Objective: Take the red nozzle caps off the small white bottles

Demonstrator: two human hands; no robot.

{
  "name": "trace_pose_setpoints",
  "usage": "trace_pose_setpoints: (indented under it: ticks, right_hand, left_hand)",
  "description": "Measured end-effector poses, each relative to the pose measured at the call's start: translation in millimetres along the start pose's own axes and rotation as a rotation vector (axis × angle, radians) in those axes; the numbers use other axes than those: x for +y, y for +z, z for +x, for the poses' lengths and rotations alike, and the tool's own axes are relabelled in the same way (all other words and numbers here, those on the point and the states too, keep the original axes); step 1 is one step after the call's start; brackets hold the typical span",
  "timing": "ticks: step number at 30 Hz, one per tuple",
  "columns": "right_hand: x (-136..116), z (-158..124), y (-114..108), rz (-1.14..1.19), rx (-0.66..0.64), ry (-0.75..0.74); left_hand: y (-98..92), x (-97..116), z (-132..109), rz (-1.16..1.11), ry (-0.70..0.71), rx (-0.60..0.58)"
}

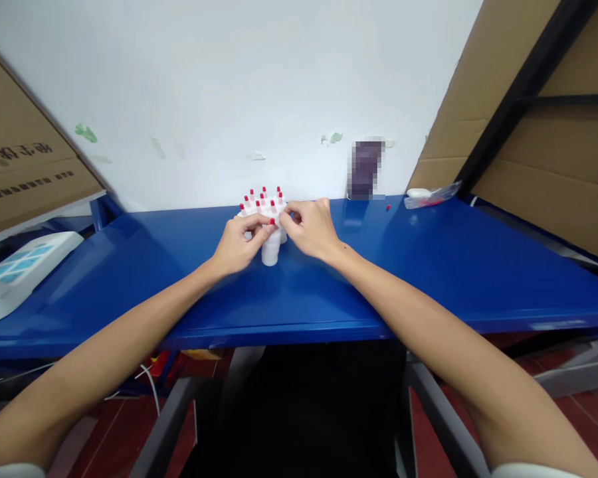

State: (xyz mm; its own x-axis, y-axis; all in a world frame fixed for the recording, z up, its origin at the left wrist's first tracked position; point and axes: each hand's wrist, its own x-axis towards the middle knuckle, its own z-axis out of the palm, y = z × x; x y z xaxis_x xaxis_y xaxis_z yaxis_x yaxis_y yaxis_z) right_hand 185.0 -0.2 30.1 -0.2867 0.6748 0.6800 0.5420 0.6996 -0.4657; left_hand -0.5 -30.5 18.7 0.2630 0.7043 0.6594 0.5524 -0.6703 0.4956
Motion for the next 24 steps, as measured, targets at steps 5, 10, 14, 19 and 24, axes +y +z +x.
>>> trace_pose_setpoints:
  ticks: [5,10,14,19,24]
  right_hand:
    - [-7,-2,-3,0.052,0.011,-0.047]
    - [-9,-4,-1,0.138,-0.020,-0.090]
    - [-10,-6,-1,0.130,-0.054,-0.111]
    - [-8,-7,-3,0.102,-0.109,-0.224]
    - [-7,-5,-6,0.092,-0.115,-0.305]
  left_hand:
    - [6.5,8,-6,-0.069,0.040,0.000]
    - [9.8,2,-12,-0.044,0.114,-0.007]
    - [11.3,-4,-13,-0.040,0.142,-0.082]
    - [18.5,-3,-10,-0.126,0.184,-0.122]
    - [20.2,-5,-8,0.021,0.139,-0.132]
